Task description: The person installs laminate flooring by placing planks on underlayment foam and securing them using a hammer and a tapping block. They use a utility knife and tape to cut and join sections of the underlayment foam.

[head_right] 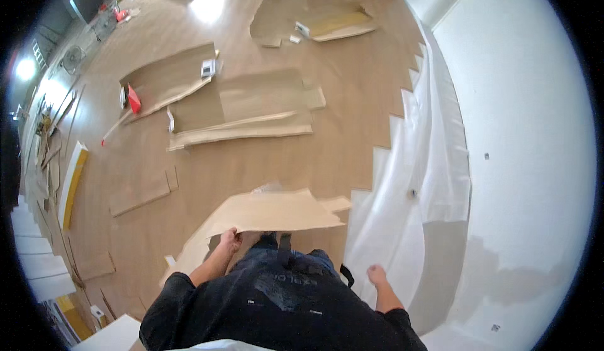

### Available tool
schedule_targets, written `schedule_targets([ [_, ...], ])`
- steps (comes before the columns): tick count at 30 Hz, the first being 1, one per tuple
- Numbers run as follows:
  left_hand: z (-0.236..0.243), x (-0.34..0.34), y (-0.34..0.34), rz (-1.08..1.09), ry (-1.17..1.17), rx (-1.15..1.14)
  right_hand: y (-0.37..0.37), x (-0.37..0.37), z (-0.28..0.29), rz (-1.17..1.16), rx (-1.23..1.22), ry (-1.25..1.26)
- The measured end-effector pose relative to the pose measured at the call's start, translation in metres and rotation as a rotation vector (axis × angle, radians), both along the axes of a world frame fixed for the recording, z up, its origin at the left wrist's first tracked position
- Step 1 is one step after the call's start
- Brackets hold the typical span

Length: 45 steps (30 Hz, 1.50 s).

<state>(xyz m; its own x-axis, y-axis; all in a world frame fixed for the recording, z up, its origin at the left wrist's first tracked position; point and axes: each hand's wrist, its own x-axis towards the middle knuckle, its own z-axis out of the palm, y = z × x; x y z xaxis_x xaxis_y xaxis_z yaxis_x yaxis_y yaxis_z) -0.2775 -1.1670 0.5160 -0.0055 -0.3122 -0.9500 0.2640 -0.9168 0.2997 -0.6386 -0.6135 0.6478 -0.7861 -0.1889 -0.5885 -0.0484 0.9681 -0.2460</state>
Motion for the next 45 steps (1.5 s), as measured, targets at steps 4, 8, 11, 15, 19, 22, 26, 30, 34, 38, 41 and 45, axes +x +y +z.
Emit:
schedule_targets([
  [4, 0.014, -0.048, -0.088, 0.004, 0.038, -0.017, -0.073, -0.012, 0.006, -0.121, -0.073, -0.102],
  [8, 0.019, -0.112, -0.165, -0.052, 0.062, -0.044, -0.112, -0.064, -0.046, 0.097, 0.115, -0.095],
  [11, 0.057, -0.179, -0.196, 0.063, 0.019, -0.095, -0.153, -0.130, -0.060, 0.160, 0.171, -0.173],
  [15, 0.065, -0.220, -0.255, 0.228, -0.015, -0.169, -0.227, -0.273, -0.075, 0.404, 0.204, -0.276],
  [19, 0.108, -0.255, -0.298, 0.266, 0.026, -0.340, -0.408, -0.456, -0.094, 0.405, 0.049, 0.142],
  [22, 0.121, -0.272, -0.341, 0.048, -0.181, -0.482, -0.601, -0.551, -0.049, 0.402, -0.230, 0.231],
  [26, 0.105, -0.296, -0.401, -0.079, -0.371, -0.474, -0.826, -0.621, -0.013, 0.410, -0.492, 0.229],
  [30, 0.092, -0.295, -0.488, -0.684, -0.556, -0.507, -0.943, -0.601, -0.004, 0.494, -0.665, 0.120],
  [34, 0.113, -0.297, -0.593, -0.895, -0.285, -0.579, -0.945, -0.550, 0.007, 0.510, -0.312, -0.009],
  [38, 0.144, -0.346, -0.715, -1.186, -0.172, -0.718, -0.858, -0.531, -0.035, 0.418, -0.158, -0.072],
  [41, 0.160, -0.381, -0.776, -1.239, -0.280, -0.815, -0.805, -0.498, -0.033, 0.177, -0.036, -0.219],
  [45, 0.117, -0.443, -0.836, -1.141, -0.289, -0.894, -0.788, -0.499, -0.041, 0.078, 0.054, -0.341],
])
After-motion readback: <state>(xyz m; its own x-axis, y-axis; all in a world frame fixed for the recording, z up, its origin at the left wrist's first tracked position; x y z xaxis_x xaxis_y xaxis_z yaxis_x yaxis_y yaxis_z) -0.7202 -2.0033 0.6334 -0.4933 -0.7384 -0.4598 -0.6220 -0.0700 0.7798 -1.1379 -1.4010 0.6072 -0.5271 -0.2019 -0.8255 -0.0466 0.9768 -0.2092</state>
